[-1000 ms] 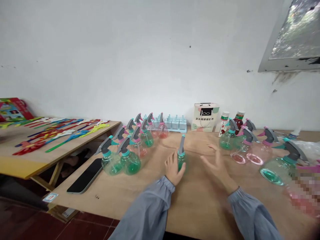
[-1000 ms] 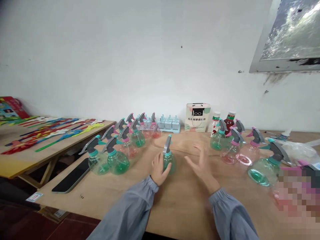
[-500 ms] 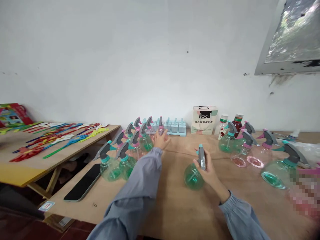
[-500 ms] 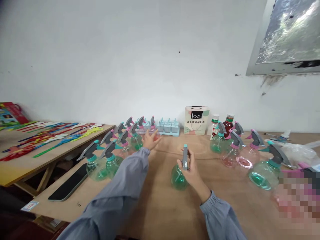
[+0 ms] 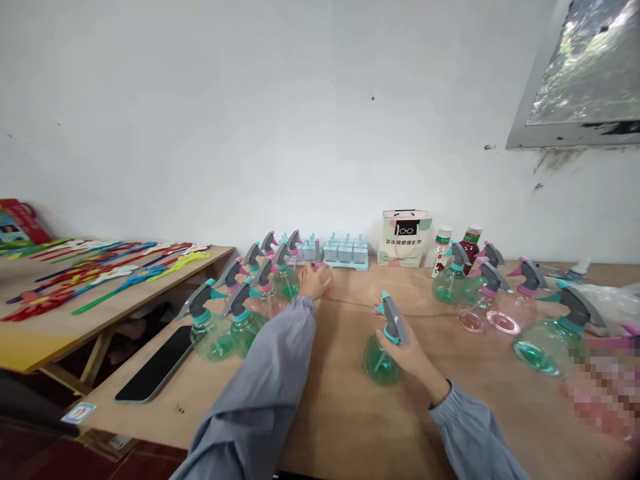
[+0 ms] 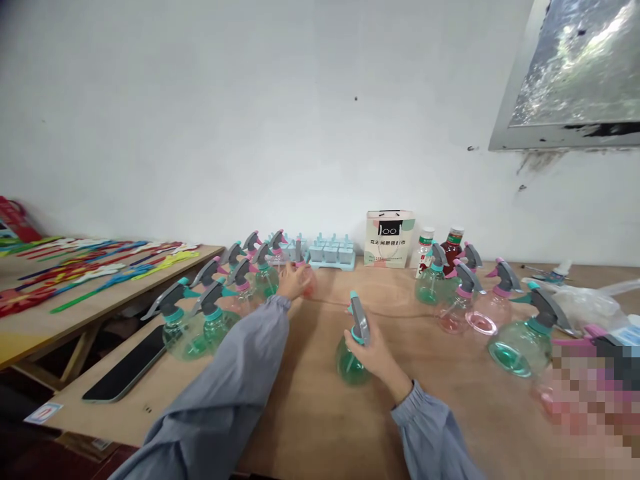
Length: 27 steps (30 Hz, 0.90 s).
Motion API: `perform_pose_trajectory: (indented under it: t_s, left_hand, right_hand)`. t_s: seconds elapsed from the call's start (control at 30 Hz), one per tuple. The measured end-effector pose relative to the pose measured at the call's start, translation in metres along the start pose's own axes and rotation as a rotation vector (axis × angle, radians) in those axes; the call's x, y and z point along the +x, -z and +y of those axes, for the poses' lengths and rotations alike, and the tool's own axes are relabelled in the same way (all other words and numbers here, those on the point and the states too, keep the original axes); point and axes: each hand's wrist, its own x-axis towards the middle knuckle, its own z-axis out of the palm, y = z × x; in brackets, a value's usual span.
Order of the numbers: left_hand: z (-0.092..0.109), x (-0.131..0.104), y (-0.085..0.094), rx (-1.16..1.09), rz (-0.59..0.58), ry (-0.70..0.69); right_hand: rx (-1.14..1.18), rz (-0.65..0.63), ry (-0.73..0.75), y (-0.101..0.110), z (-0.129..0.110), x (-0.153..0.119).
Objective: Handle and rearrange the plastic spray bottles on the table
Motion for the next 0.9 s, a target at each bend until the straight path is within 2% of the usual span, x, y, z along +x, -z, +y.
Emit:
perform_pose_trajectory:
  t_s: [0.17,0.27,0.37,0.5,0.6,0.77,0.83,0.9]
  left_hand:
    - [-0.006,-0.070,-0.017,-0.133,0.174,-0.253]
    - [-0.010,-0.103,-0.026,-0.137,0.284,-0.310]
    - [-0.011,-0.125,-0.028,-0.135,0.338,-0.325]
    - [-0.010,-0.137,-0.024,-0.148,0.341,-0.357]
    - [-0.011,-0.139,-0.020,-0.135,0.316,-0.396]
    - [-0.016,-0.142,-0.012,-0.084,0.316,-0.449]
    - [-0.016,-0.144,-0.009,-0.071,0.308,-0.455]
    - [-0.016,-0.146,-0.008,-0.076,0.296,-0.443]
  right_hand:
    - [0.167,-0.012,-0.173,0.010,0.009,0.010]
    - [0.287,-0.062,-0.215,0.011,0.006,0.016]
    - [0.398,-0.086,-0.249,0.009,-0.001,0.020]
    - [0.505,-0.112,-0.315,0.003,-0.006,0.025]
    - [0.490,-0.123,-0.346,-0.002,-0.007,0.030]
    - [0.355,0.078,-0.384,-0.006,-0.006,0.043]
    - [0.353,0.059,-0.397,-0.007,-0.005,0.049]
    - [0.346,-0.014,-0.388,-0.007,-0.004,0.055]
